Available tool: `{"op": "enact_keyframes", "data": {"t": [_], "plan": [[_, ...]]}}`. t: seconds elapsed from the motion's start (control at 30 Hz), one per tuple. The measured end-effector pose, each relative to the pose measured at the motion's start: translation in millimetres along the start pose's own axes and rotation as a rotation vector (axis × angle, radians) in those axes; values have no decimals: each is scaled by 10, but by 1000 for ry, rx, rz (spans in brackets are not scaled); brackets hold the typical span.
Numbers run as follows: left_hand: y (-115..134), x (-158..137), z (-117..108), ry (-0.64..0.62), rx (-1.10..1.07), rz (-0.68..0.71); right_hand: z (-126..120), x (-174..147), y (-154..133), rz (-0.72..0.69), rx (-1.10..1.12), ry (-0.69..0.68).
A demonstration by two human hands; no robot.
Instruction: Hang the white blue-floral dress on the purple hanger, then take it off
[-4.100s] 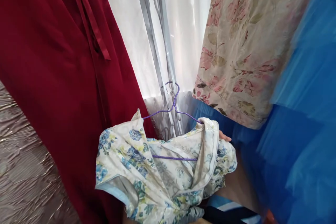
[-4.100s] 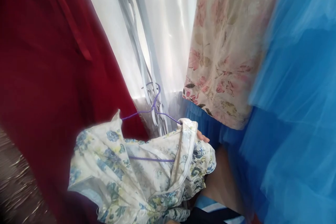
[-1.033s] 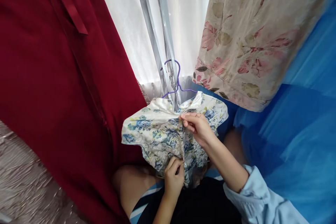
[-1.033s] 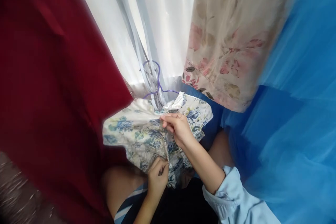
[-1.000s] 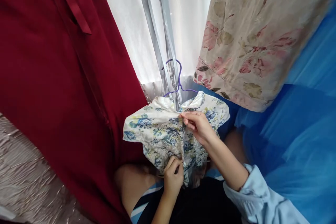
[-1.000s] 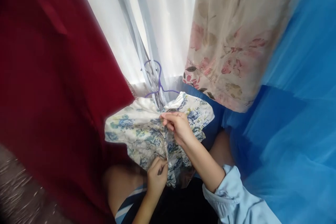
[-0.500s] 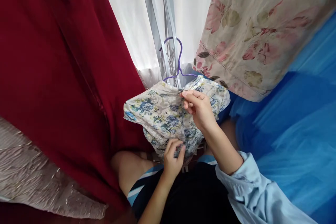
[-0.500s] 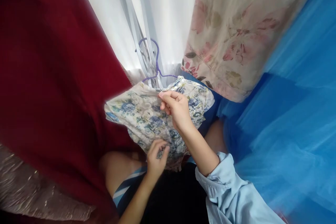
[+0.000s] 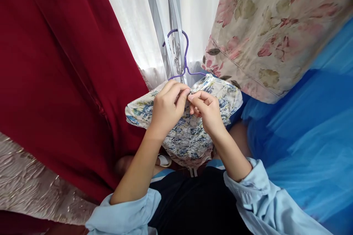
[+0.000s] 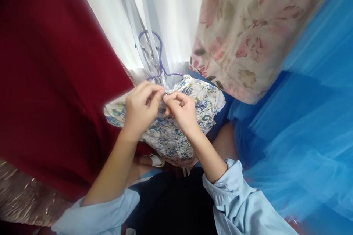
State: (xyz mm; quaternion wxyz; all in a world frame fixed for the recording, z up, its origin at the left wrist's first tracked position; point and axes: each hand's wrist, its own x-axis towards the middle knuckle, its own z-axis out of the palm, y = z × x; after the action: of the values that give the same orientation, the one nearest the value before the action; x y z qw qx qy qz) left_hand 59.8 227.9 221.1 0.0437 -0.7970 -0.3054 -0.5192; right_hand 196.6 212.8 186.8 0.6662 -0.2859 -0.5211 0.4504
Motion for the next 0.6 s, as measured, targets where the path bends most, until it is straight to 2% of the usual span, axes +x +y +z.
{"op": "enact_keyframes", "data": {"t": [0.23, 0.37, 0.47, 0.6], "plan": [[-44, 43, 69, 134, 42, -1, 36, 56, 31, 20, -31, 18], [-53, 187, 12, 240, 46, -7, 0, -75, 189, 91, -67, 33], [-189, 298, -194, 408, -20, -70, -86, -354, 384, 188, -132, 43], [-675, 253, -658, 521, -179, -294, -233, -790, 515, 239, -165, 117]]}}
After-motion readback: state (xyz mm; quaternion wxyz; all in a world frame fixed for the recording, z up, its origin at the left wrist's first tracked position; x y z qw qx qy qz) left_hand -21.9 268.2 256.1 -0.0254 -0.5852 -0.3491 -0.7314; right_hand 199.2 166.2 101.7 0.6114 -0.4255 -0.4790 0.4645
